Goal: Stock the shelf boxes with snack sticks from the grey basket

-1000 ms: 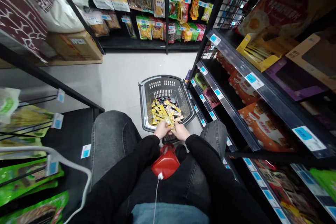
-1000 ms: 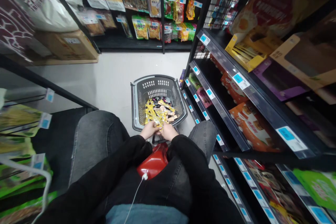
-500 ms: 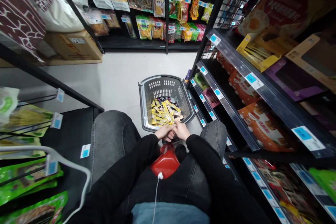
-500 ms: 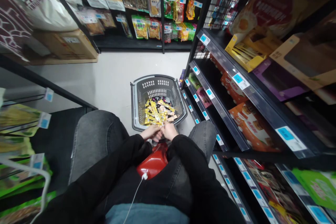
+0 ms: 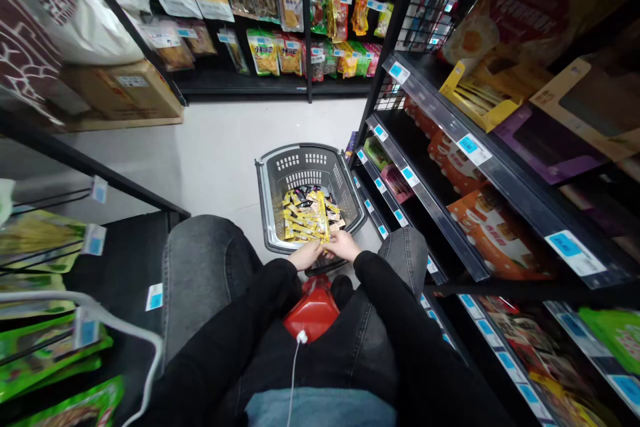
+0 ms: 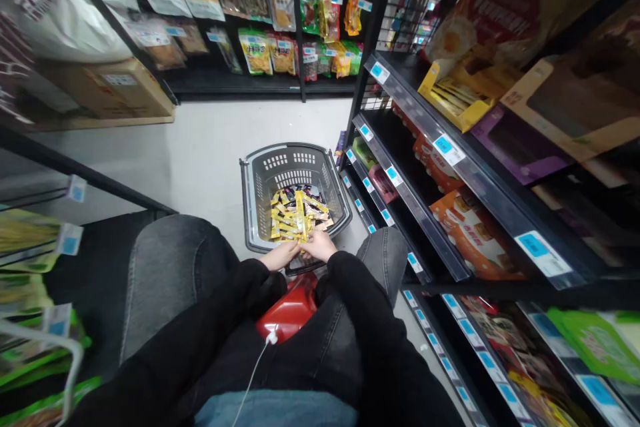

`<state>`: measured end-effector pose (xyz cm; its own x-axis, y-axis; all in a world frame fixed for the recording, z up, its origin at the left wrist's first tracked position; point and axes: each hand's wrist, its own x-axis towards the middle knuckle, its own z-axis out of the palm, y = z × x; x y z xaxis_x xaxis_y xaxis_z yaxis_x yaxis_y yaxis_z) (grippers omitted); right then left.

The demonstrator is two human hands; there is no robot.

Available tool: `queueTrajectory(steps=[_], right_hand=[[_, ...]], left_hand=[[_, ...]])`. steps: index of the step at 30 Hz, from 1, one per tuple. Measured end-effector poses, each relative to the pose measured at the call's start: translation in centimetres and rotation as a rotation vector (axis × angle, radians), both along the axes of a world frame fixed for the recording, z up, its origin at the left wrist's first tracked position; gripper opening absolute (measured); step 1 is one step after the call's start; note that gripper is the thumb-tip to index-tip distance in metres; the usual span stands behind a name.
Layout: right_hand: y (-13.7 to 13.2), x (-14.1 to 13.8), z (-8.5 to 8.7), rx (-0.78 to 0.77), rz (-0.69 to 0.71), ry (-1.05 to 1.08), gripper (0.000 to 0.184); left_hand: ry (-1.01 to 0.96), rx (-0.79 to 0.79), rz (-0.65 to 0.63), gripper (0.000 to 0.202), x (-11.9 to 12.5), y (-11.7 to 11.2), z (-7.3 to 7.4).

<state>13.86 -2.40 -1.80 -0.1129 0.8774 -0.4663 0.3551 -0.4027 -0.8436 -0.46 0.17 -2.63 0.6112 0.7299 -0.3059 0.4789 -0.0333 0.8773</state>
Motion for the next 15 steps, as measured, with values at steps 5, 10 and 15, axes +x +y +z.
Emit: queueTrajectory(steps=[5, 10, 15], right_hand=[[-0.1, -0.1, 0.1, 0.097, -0.132, 0.021, 0.011], [0.4, 0.3, -0.3, 0.090, -0.132, 0.091, 0.014], [0.7, -0.4, -0.1, -0.015, -0.275, 0.196, 0.010]], left_hand=[[-0.027, -0.167, 0.152, 0.042, 0.3, -1.1, 0.1], [-0.056, -0.133, 0.147, 0.047, 0.6, -1.5, 0.1], [0.121, 0.271, 0.076, 0.038, 0.5, -1.5, 1.1]])
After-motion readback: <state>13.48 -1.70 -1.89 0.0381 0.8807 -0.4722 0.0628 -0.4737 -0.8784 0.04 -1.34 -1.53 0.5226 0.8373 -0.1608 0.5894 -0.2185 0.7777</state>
